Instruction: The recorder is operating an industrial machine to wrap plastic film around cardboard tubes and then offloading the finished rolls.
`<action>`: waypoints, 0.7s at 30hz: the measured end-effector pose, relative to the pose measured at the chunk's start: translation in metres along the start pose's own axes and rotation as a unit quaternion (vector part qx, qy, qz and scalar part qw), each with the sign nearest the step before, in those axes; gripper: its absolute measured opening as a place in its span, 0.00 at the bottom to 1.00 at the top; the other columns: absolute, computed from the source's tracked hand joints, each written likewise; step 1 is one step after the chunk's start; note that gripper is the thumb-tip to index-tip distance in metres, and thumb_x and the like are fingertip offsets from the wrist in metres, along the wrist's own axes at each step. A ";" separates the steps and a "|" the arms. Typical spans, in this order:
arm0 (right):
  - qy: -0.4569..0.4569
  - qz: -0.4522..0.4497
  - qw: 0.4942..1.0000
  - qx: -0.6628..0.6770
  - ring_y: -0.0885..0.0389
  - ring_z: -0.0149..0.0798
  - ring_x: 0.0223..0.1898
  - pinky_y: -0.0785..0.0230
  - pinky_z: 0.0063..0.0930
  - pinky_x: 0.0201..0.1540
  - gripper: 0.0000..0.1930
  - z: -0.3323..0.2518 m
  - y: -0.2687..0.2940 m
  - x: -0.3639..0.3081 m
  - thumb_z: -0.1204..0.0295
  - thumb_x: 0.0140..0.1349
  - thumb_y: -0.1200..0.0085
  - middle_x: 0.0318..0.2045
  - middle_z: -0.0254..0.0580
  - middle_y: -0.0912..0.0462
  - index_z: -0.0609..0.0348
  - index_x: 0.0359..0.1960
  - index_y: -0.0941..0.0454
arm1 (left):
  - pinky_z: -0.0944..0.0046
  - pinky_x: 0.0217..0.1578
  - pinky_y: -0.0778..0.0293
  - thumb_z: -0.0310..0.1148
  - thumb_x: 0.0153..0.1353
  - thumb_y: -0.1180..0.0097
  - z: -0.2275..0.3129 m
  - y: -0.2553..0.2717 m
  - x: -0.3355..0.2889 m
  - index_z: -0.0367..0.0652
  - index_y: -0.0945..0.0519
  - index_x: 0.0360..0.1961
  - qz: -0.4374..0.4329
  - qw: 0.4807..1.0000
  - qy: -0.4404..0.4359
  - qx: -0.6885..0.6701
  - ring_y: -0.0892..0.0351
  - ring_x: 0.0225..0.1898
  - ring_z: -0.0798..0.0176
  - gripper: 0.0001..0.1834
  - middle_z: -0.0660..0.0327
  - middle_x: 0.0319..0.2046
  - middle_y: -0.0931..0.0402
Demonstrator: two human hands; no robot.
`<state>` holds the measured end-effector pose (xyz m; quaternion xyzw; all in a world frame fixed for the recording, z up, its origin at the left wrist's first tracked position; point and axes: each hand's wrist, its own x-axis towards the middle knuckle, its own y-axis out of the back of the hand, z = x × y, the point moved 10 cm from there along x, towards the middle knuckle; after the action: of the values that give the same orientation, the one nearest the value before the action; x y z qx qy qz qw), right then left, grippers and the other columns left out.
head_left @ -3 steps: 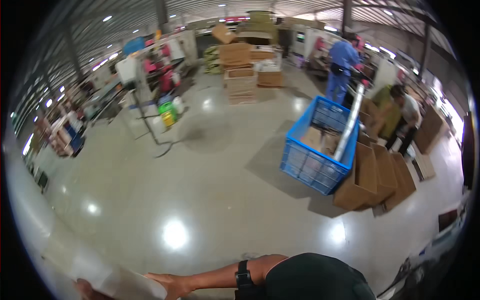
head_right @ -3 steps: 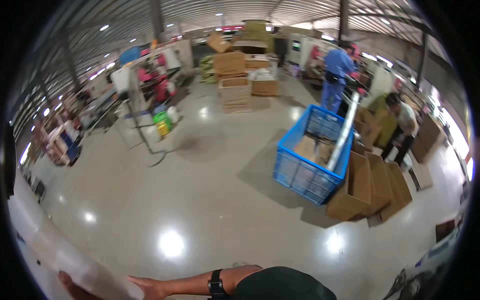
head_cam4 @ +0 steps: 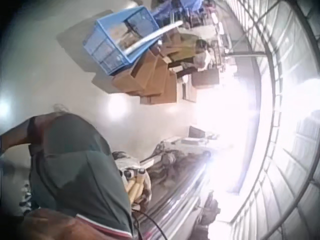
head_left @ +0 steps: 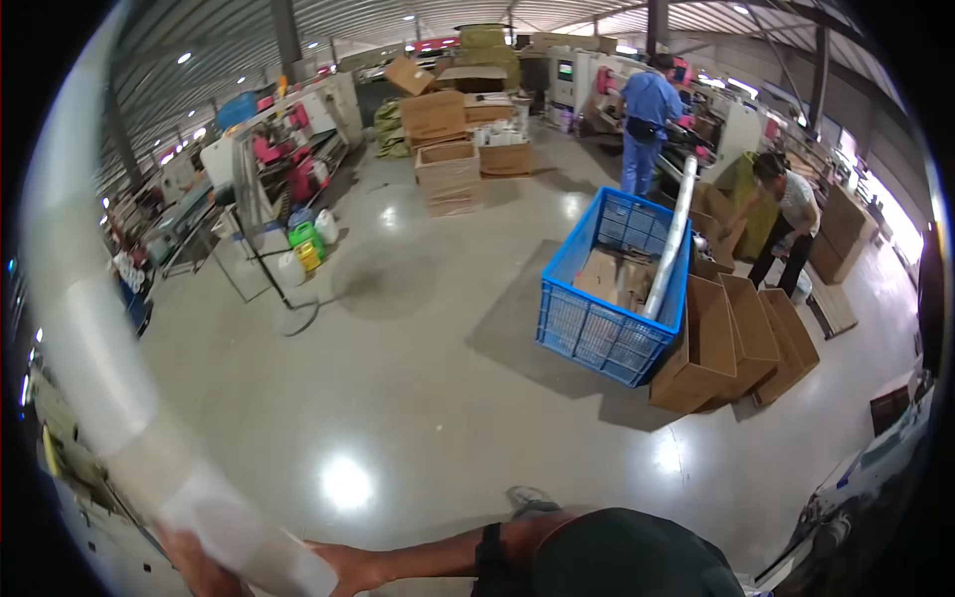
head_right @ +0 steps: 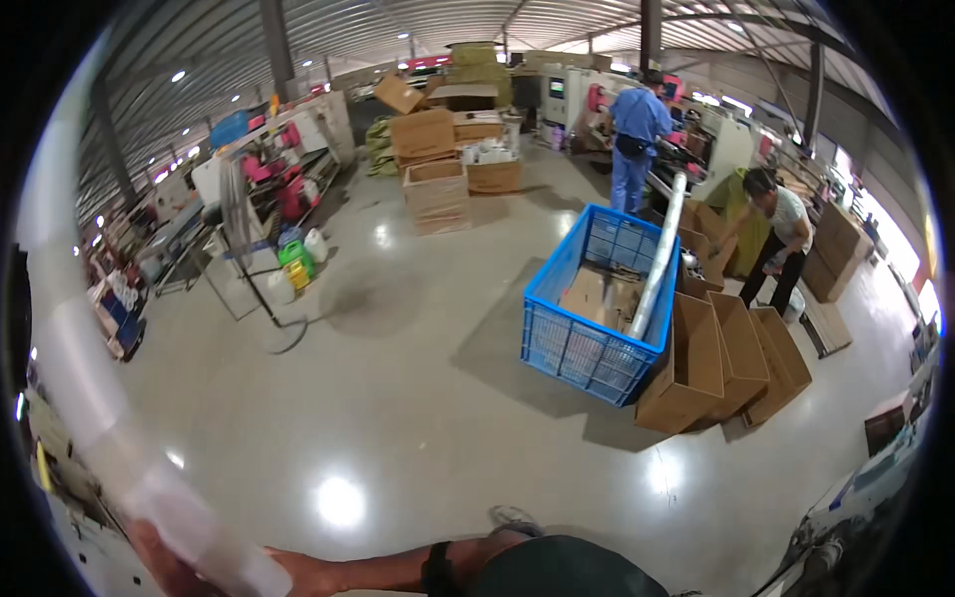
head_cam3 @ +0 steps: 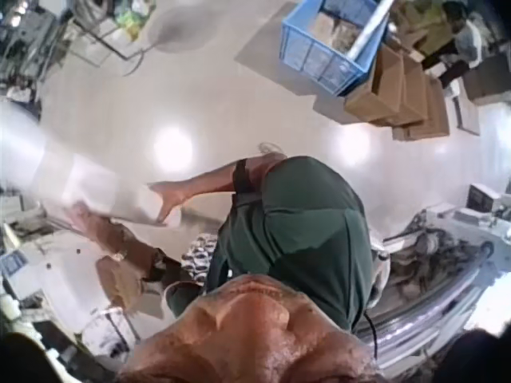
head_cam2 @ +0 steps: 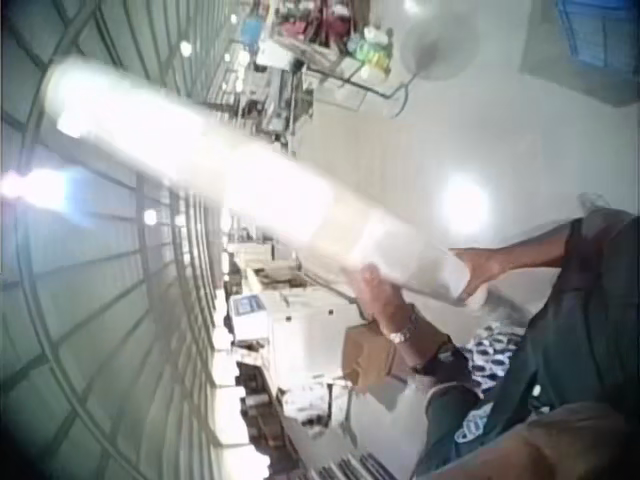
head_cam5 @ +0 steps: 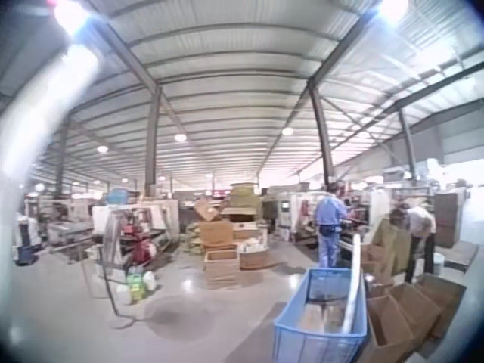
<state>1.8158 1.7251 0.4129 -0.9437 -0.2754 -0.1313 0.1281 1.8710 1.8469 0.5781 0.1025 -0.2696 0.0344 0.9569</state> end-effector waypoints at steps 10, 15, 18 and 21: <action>0.037 0.235 0.935 0.262 0.28 0.38 0.55 0.36 0.33 0.59 0.32 -0.061 0.369 -0.187 0.61 0.58 0.40 0.54 0.44 0.25 0.64 0.61 0.37 | 0.52 0.60 0.38 0.43 0.55 0.43 -0.274 -0.300 -0.258 0.46 0.30 0.60 -0.478 0.743 0.098 0.458 0.34 0.60 0.42 0.31 0.41 0.58 0.33; -0.024 0.448 0.838 0.311 0.26 0.40 0.55 0.35 0.36 0.59 0.32 -0.052 0.557 -0.308 0.59 0.59 0.44 0.54 0.46 0.25 0.64 0.61 0.37 | 0.51 0.58 0.37 0.43 0.54 0.42 -0.205 -0.363 -0.250 0.48 0.30 0.60 -0.529 0.709 0.254 0.391 0.33 0.59 0.43 0.31 0.41 0.57 0.31; -0.013 0.486 0.784 0.387 0.24 0.42 0.53 0.32 0.40 0.58 0.30 -0.042 0.627 -0.344 0.57 0.61 0.46 0.53 0.47 0.24 0.63 0.60 0.35 | 0.51 0.57 0.36 0.43 0.54 0.42 -0.186 -0.396 -0.222 0.48 0.30 0.60 -0.523 0.711 0.259 0.390 0.32 0.58 0.43 0.31 0.42 0.56 0.30; 0.039 0.538 0.746 0.392 0.23 0.44 0.51 0.31 0.43 0.58 0.30 -0.041 0.701 -0.378 0.55 0.62 0.48 0.52 0.48 0.24 0.63 0.59 0.35 | 0.51 0.57 0.35 0.44 0.54 0.42 -0.183 -0.434 -0.197 0.49 0.30 0.60 -0.522 0.717 0.256 0.384 0.31 0.57 0.43 0.31 0.42 0.55 0.30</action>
<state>1.8890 0.9569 0.2126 -0.7965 0.2556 0.0420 0.5463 1.8489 1.4599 0.2455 0.5727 0.1182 -0.3452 0.7341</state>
